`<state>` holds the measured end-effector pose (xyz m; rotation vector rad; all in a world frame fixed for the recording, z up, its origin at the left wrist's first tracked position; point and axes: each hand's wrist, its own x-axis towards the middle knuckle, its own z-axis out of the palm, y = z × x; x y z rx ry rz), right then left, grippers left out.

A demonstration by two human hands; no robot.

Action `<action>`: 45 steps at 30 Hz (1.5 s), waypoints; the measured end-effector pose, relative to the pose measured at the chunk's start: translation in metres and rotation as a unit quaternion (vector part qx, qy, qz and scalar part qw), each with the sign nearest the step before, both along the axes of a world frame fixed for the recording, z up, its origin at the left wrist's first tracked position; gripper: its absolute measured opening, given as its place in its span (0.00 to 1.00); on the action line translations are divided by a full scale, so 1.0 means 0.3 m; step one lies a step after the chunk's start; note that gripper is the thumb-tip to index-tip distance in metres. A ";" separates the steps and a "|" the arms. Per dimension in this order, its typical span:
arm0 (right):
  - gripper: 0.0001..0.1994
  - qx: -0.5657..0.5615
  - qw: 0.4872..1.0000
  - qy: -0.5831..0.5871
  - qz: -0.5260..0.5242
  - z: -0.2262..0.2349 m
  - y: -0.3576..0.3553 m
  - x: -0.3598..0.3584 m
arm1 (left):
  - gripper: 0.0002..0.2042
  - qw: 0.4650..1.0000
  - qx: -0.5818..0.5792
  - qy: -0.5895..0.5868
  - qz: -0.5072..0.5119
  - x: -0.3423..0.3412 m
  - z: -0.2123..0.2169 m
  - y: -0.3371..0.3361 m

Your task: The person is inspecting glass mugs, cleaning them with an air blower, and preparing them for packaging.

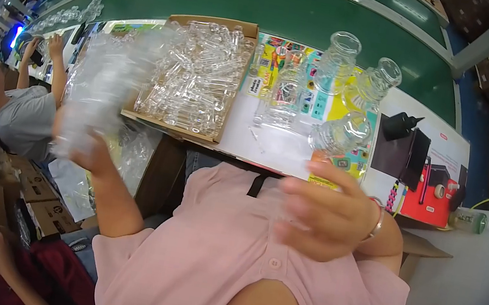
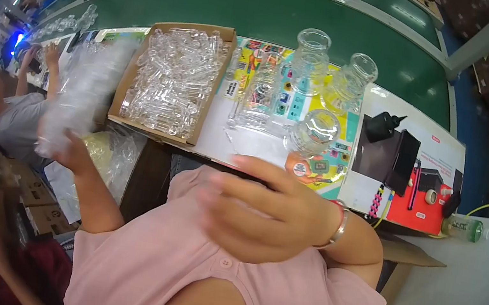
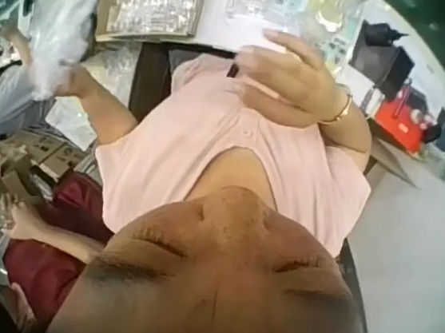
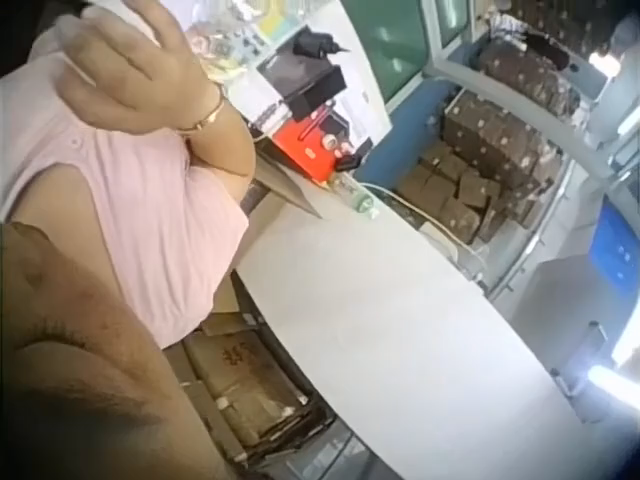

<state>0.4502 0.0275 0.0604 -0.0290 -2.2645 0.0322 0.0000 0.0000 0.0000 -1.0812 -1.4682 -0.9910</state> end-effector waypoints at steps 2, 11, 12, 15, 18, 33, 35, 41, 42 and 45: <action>0.13 -0.025 0.997 0.009 -0.071 0.007 -0.001 0.079 | 0.18 0.988 0.059 -0.133 -0.059 -0.122 -0.025 -0.024; 0.15 -0.060 0.906 0.175 -0.381 -0.145 -0.009 0.174 | 0.20 0.618 -0.722 -0.294 0.102 -0.400 -0.842 -0.323; 0.17 -0.086 0.896 0.170 -0.400 -0.156 0.000 0.171 | 0.22 0.505 -0.799 -0.315 0.087 -0.414 -0.923 -0.356; 0.25 -0.155 0.886 0.157 -0.408 -0.187 0.033 0.152 | 0.27 0.374 -0.854 -0.361 0.024 -0.462 -1.047 -0.359; 0.40 -0.309 0.853 0.173 -0.384 -0.231 0.057 0.124 | 0.35 0.343 -0.864 -0.367 0.038 -0.464 -0.990 -0.255; 0.39 -0.326 0.852 0.257 -0.320 -0.311 0.091 0.110 | 0.08 0.814 -0.416 -0.206 -0.348 0.303 -0.036 0.217; 0.36 -0.289 0.860 0.248 -0.340 -0.303 0.076 0.131 | 0.08 0.807 -0.422 -0.096 -0.403 0.453 -0.047 0.338; 0.25 -0.210 0.854 0.231 -0.417 -0.267 -0.011 0.199 | 0.10 0.814 -0.464 0.057 -0.344 0.716 -0.145 0.608; 0.23 -0.208 0.849 0.233 -0.427 -0.266 -0.022 0.209 | 0.09 0.814 -0.483 0.093 -0.310 0.735 -0.165 0.639; 0.23 -0.209 0.841 0.240 -0.437 -0.268 -0.050 0.236 | 0.15 0.800 -0.540 0.190 -0.180 0.772 -0.223 0.698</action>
